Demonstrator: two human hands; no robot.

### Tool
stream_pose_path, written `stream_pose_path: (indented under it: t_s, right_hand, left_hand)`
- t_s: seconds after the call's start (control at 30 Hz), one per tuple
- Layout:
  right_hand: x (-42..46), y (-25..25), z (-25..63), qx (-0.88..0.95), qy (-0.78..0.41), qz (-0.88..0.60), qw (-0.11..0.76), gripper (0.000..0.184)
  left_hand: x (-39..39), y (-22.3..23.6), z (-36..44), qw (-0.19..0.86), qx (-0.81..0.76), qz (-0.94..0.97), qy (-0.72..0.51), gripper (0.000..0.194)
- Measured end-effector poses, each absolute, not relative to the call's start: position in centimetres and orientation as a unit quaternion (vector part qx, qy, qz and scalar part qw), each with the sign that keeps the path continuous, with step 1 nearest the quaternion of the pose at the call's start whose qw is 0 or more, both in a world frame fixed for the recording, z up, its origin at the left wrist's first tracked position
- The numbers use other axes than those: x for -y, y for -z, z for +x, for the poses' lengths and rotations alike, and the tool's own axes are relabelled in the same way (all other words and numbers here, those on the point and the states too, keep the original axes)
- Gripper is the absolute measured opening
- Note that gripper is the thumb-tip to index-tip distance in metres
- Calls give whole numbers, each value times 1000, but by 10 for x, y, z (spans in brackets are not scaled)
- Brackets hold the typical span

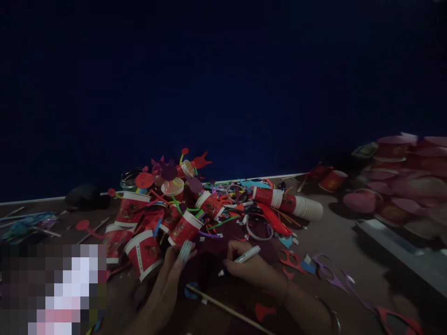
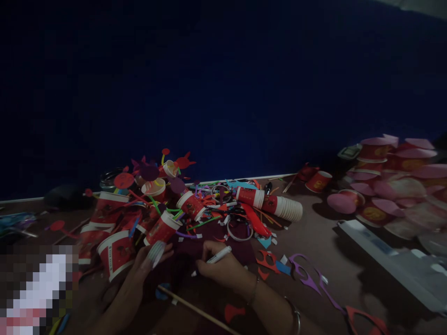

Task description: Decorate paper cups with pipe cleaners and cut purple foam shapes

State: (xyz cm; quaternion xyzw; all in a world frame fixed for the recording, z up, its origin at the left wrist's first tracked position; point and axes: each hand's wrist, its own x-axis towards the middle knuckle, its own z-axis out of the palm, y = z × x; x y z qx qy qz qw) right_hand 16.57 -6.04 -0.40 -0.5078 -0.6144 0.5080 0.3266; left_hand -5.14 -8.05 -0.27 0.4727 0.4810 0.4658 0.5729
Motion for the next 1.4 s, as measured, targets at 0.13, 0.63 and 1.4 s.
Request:
stream_pose_path:
  t_s: [0.13, 0.63, 1.4]
  right_hand:
    - [61, -1, 165, 618, -504, -523, 302, 17]
    - [60, 4, 162, 631, -465, -531, 323, 17]
    - [51, 11, 168, 483, -593, -499, 406, 25]
  left_hand:
    - [81, 5, -52, 575, -478, 485, -454, 41]
    - [82, -1, -53, 574, -492, 452, -473, 43]
    - [83, 9, -54, 485, -547, 538, -420, 44]
